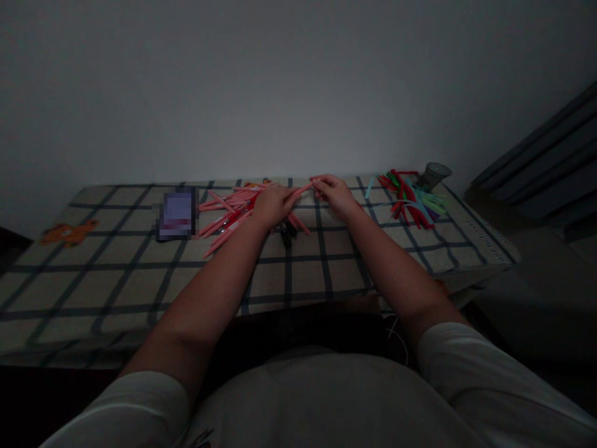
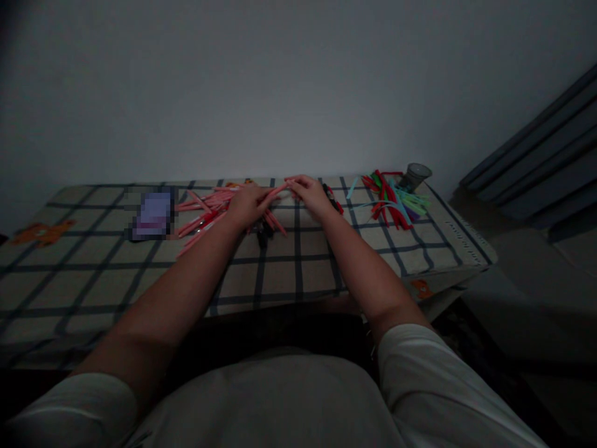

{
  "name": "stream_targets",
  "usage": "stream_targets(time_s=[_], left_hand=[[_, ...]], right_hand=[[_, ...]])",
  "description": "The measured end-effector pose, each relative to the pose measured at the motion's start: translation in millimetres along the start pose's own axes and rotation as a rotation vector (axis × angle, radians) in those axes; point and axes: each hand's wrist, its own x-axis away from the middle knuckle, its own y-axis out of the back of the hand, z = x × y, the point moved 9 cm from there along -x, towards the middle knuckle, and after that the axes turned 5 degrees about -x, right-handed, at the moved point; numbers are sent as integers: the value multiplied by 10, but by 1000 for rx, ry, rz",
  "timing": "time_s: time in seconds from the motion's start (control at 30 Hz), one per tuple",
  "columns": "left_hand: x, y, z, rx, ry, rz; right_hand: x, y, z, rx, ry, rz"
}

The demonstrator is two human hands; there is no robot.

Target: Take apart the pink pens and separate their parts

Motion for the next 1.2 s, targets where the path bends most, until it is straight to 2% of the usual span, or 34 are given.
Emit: stream_targets(time_s=[0.17, 0.3, 0.47, 0.6, 0.83, 1.2], left_hand=[[-10, -56, 13, 180, 18, 47], [-13, -137, 2, 408, 43, 113], [15, -302, 30, 703, 160, 210], [25, -370, 9, 841, 182, 264], [36, -331, 50, 879, 237, 210], [-3, -229, 112, 665, 188, 90]], right_hand=[[23, -26, 7, -120, -22, 43], [48, -69, -1, -109, -32, 101], [35, -54, -37, -104, -59, 93], [21, -16, -48, -103, -59, 74], [-10, -3, -43, -173, -11, 95], [6, -3, -2, -37, -12, 1]])
